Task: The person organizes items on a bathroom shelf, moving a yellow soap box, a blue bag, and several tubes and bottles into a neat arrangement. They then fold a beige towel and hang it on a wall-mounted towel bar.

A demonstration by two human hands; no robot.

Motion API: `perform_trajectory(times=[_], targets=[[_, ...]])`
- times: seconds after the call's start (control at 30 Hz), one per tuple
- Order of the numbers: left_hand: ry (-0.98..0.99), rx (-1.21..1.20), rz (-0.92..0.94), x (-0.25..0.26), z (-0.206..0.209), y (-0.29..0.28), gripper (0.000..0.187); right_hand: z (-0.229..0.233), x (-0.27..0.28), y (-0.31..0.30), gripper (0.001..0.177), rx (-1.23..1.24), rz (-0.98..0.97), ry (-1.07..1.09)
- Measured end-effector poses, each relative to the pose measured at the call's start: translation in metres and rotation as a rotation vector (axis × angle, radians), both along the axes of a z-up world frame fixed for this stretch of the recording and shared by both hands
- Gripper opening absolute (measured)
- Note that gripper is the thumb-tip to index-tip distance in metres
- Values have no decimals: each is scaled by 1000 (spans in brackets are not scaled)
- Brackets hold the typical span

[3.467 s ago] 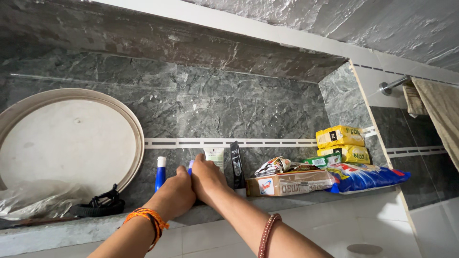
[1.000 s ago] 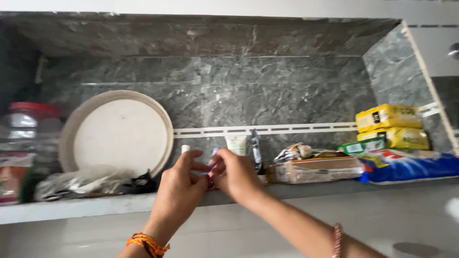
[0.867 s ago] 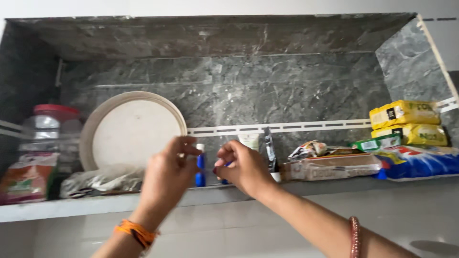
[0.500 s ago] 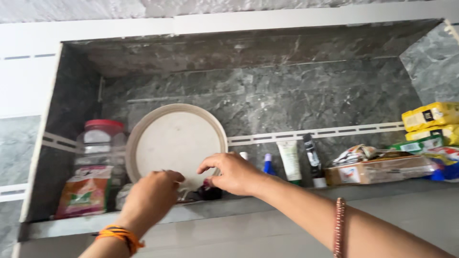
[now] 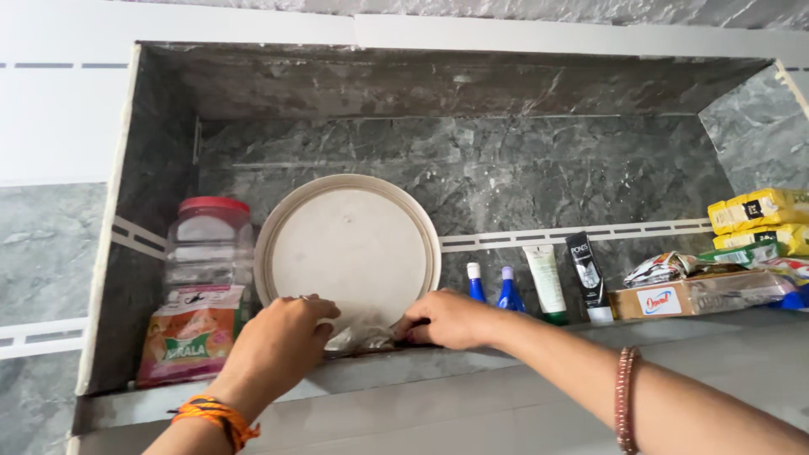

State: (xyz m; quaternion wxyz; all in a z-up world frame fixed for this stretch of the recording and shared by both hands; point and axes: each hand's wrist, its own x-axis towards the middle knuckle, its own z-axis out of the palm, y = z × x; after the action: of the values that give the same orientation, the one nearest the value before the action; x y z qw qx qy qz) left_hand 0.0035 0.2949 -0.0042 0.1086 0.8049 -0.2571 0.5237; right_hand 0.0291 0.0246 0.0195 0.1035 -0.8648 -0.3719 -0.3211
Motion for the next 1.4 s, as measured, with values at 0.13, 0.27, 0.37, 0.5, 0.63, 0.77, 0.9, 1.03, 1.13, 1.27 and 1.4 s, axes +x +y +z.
perform_trajectory(times=[0.13,0.27,0.37,0.5,0.63,0.77,0.9,1.03,1.13,1.27,1.4], targets=[[10,15,-88,-28,9,27,22,-3,-29,32,23,54,109,-164],[348,-19,6,-47,11,43,22,-1,-54,66,20,44,64,17],[261,100,-175,-45,9,49,25,-3,-58,79,21,27,30,37],[315,68,-114,-44,2,50,25,-4,-49,85,22,71,13,42],[285,98,-149,-49,0,56,26,-2,-32,85,22,69,188,112],[281,12,-100,-55,0,61,27,-1,-19,81,22,111,336,259],[239,24,-43,-47,1,62,26,-2,-19,83,25,116,315,241],[250,26,-44,-33,7,65,26,-1,-21,92,24,100,201,161],[371,-24,-18,-28,13,66,26,-2,-18,102,21,138,163,153],[362,-101,-60,-31,8,65,20,-3,-19,104,22,116,136,88],[143,-81,-37,-39,-9,59,21,0,-27,87,18,116,132,17]])
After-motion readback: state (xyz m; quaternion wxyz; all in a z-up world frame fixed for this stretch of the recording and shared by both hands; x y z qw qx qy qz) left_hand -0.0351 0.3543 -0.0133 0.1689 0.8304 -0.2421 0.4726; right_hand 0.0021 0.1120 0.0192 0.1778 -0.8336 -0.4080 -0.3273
